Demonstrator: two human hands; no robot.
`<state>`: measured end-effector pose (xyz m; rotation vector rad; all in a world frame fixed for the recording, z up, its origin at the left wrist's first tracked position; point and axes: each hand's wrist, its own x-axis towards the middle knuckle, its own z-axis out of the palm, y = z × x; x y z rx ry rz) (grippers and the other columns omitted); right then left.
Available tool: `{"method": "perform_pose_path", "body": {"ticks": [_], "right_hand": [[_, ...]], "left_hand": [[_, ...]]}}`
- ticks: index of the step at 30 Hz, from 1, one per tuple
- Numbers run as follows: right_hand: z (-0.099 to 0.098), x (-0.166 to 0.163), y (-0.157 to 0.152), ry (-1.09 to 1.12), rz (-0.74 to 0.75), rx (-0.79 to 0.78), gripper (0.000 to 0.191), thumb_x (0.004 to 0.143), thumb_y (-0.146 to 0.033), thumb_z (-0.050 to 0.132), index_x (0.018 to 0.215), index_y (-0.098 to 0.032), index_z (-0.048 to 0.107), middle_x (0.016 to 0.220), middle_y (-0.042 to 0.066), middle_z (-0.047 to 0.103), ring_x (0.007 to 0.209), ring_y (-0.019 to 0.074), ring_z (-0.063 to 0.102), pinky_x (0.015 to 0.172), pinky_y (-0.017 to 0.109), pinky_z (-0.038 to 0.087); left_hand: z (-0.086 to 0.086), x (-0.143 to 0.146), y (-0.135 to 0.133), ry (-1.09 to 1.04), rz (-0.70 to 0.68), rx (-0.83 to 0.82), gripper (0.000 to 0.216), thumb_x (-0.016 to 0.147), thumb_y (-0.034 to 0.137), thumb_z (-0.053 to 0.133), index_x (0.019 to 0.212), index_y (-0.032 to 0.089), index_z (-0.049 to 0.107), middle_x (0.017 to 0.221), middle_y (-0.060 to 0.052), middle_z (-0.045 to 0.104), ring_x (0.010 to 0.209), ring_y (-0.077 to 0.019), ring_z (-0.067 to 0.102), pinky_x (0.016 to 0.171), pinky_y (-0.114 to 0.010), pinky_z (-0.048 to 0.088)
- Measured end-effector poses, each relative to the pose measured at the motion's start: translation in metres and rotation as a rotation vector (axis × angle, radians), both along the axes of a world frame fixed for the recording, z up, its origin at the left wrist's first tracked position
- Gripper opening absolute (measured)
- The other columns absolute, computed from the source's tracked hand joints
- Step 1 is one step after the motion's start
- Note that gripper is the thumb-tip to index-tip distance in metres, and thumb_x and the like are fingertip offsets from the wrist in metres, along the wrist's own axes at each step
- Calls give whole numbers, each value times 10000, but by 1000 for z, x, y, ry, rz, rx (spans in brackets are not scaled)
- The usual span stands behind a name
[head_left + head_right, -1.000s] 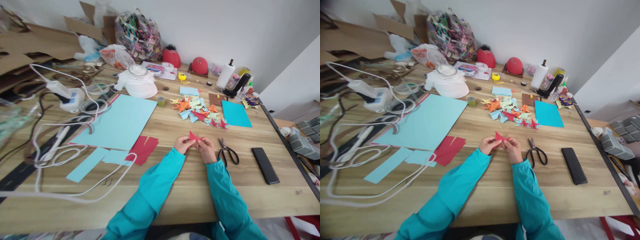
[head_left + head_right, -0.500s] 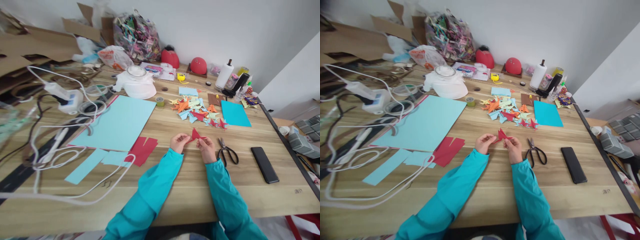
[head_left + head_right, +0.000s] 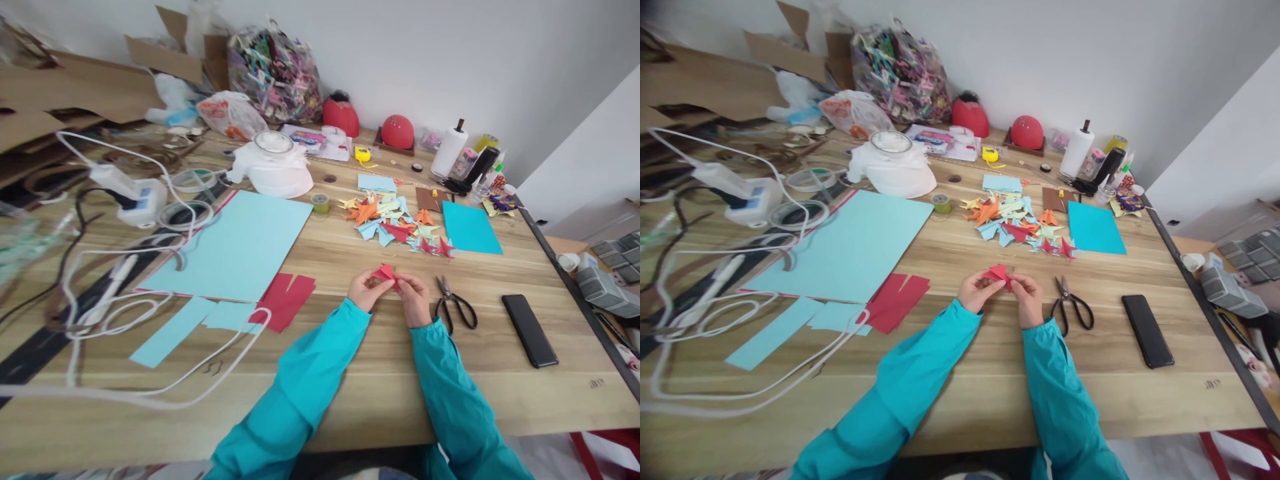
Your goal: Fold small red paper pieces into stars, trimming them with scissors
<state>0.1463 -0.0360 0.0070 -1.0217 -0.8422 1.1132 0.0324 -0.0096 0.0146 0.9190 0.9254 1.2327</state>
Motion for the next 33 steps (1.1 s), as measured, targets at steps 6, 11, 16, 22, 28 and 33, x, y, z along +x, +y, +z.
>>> {"method": "perform_pose_path", "body": {"ticks": [6, 11, 16, 22, 28, 33], "right_hand": [[1, -4, 1, -54, -7, -14, 158, 595, -226, 708, 734, -181, 648, 654, -4, 660, 568, 117, 563, 565, 259, 459], [4, -4, 0, -58, 18, -54, 185, 606, -264, 700, 749, -169, 631, 586, -12, 638, 496, 103, 538, 515, 247, 445], [3, -3, 0, -123, 36, -42, 149, 623, -279, 686, 708, -166, 637, 558, -16, 619, 495, 101, 525, 505, 239, 427], [1, -1, 0, -120, 48, -35, 119, 628, -269, 684, 689, -175, 644, 559, -19, 617, 502, 99, 525, 515, 235, 424], [1, -1, 0, -142, 32, -31, 125, 631, -282, 682, 691, -179, 648, 528, -28, 592, 482, 96, 500, 500, 237, 405], [1, -1, 0, -132, 45, -49, 134, 629, -289, 682, 663, -167, 638, 507, -22, 590, 460, 96, 493, 483, 237, 398]], "left_hand": [[-5, -2, 2, 42, 65, -12, 323, 501, 269, 736, 759, 107, 628, 705, -45, 669, 641, -144, 600, 645, -277, 478], [-6, -2, 2, 61, 87, -13, 301, 502, 268, 726, 737, 113, 620, 627, -22, 643, 547, -120, 565, 572, -256, 462], [-4, -2, 1, 89, 105, 8, 320, 477, 260, 735, 737, 112, 620, 635, -22, 648, 567, -125, 571, 580, -257, 465], [-2, -2, 1, 82, 43, -2, 332, 474, 269, 736, 748, 110, 636, 680, -47, 674, 641, -160, 604, 636, -283, 484], [-1, -3, 1, 85, 38, 18, 311, 497, 298, 729, 735, 117, 645, 669, -45, 674, 620, -157, 601, 601, -273, 483], [1, -3, 0, 76, 0, 10, 301, 507, 306, 725, 721, 113, 638, 573, -21, 644, 508, -128, 563, 524, -254, 463]]}}
